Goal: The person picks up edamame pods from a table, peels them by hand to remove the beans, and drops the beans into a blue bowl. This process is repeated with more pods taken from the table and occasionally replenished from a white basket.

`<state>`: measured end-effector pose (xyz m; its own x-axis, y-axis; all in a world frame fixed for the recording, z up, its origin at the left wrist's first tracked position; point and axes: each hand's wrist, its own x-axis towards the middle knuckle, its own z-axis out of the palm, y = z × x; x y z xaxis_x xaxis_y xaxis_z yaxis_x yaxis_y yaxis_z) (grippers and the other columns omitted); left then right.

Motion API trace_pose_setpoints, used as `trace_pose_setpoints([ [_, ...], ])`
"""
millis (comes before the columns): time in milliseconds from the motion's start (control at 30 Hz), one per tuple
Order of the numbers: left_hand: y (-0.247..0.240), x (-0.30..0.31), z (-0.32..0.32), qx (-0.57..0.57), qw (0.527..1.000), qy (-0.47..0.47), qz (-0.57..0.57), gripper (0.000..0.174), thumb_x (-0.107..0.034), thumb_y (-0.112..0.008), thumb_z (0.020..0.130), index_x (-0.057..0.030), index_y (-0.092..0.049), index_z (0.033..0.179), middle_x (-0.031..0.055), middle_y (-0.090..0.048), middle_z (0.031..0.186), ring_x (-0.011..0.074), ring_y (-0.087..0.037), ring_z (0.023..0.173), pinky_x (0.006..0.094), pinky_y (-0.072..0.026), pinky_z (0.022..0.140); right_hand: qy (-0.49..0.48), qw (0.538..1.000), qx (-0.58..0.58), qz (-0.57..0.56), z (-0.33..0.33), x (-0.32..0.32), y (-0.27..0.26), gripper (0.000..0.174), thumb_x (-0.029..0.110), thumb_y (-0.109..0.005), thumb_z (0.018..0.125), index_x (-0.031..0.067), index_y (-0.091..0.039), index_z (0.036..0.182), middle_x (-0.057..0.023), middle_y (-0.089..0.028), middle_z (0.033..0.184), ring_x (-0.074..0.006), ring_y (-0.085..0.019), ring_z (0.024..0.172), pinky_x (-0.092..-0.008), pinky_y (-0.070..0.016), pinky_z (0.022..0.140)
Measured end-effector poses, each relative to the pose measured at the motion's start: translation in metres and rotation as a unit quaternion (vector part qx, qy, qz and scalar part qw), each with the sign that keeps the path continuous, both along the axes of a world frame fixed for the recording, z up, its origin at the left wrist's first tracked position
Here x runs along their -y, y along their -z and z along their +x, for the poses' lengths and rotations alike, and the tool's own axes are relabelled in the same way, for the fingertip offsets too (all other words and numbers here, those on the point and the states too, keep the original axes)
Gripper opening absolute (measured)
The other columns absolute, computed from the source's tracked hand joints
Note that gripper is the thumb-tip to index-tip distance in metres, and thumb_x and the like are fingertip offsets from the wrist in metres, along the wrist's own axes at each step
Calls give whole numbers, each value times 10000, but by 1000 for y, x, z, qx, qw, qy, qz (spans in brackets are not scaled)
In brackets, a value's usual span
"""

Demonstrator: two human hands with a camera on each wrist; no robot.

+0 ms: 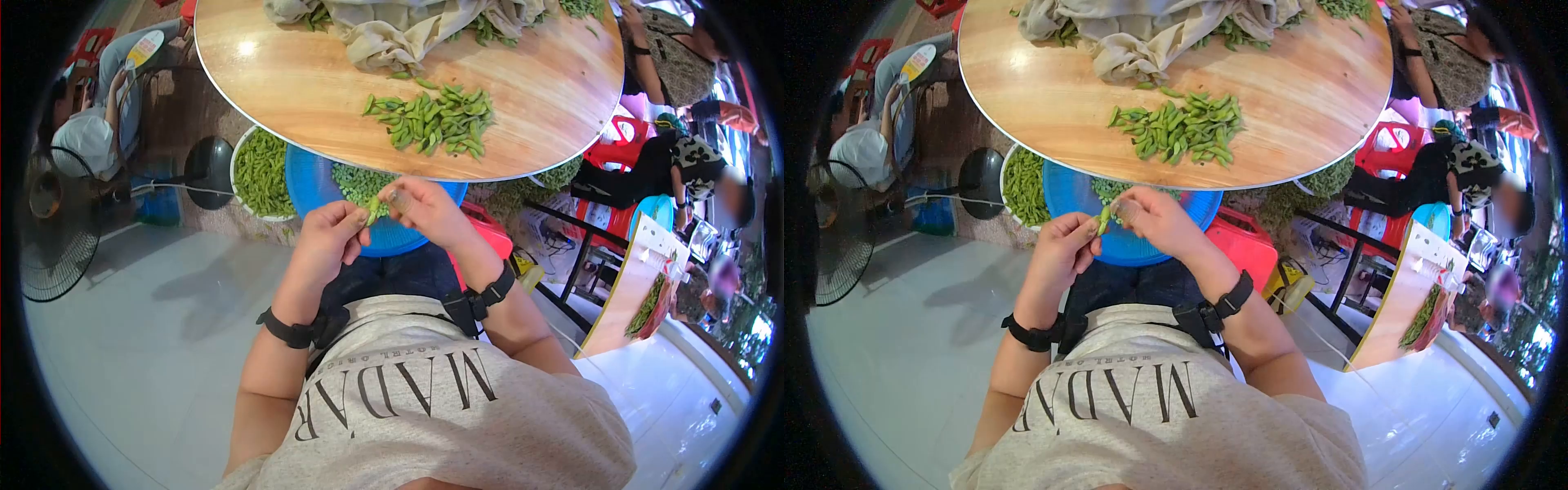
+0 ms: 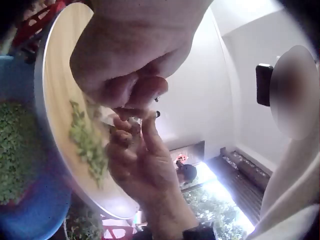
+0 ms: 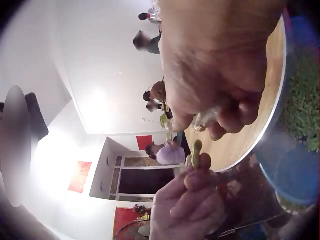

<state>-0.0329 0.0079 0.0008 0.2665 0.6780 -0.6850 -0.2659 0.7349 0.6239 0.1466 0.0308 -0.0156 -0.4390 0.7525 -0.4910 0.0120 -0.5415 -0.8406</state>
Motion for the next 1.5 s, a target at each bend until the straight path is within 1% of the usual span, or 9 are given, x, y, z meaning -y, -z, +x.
trace_pose_setpoints([
  [67, 1, 3, 4, -48, 998, 8, 26, 152, -121, -496, 856, -3, -545, 774, 42, -534, 586, 53, -370, 367, 171, -266, 334, -6, 995, 47, 88, 2, -5, -1, 190, 221, -574, 822, 47, -567, 899, 1, -554, 756, -58, -490, 654, -199, -400, 582],
  [267, 4, 8, 10, -31, 999, 24, 2, 132, -129, -514, 850, -25, -546, 774, 10, -512, 575, 42, -384, 406, 167, -278, 357, -42, 997, -64, -4, 0, -7, 12, 169, 170, -599, 791, 2, -587, 802, -26, -580, 742, -72, -500, 713, -227, -415, 651],
  [367, 8, 13, 12, -46, 999, 20, -1, 133, -128, -523, 840, -34, -558, 753, -1, -513, 568, 40, -397, 421, 171, -290, 367, -94, 995, 31, 23, 1, -7, 7, 193, 188, -600, 789, -4, -581, 783, -23, -577, 719, -67, -491, 687, -227, -411, 623],
  [567, 14, 21, 22, -199, 973, 74, 91, 165, -119, -525, 824, -33, -571, 690, -2, -530, 555, 46, -434, 434, 198, -328, 374, -81, 992, 67, -68, 2, 2, 25, 236, 230, -594, 791, -5, -585, 784, -24, -557, 630, -67, -474, 601, -234, -394, 536],
  [767, 10, 20, 20, -139, 988, 57, 18, 144, -142, -514, 837, -34, -551, 749, 8, -527, 554, 45, -417, 404, 190, -313, 357, -93, 988, 107, 65, 0, 2, 19, 204, 210, -591, 787, 7, -604, 802, -6, -534, 611, -52, -451, 581, -226, -363, 496],
  [867, 15, 23, 18, -122, 992, 14, 40, 144, -158, -499, 849, -39, -538, 777, 5, -517, 551, 40, -402, 402, 177, -299, 359, -101, 994, 19, -43, 6, -6, 7, 182, 191, -591, 780, 13, -619, 811, 17, -530, 619, -42, -441, 578, -216, -357, 496],
  [1067, 3, 24, 21, -106, 993, 8, 52, 142, -162, -495, 851, -47, -542, 782, -2, -508, 547, 32, -395, 411, 173, -296, 365, -95, 993, -33, -58, 15, -8, 6, 172, 141, -600, 743, 8, -635, 846, 38, -518, 623, -33, -419, 541, -193, -332, 471],
  [1367, -7, 25, 25, -202, 966, 100, 123, 166, -160, -513, 842, -14, -563, 779, 1, -541, 568, 59, -472, 471, 204, -361, 429, -88, 995, -2, -36, 17, -5, 2, 169, 124, -595, 719, -5, -635, 821, -6, -558, 619, -45, -463, 539, -193, -357, 473],
  [1500, -11, 24, 27, -228, 955, 132, 139, 159, -150, -526, 832, -6, -562, 775, 17, -536, 540, 77, -494, 488, 234, -387, 449, -111, 993, 46, 3, 16, -5, -1, 193, 156, -604, 690, -11, -632, 782, -63, -591, 633, -92, -515, 564, -240, -410, 521],
])
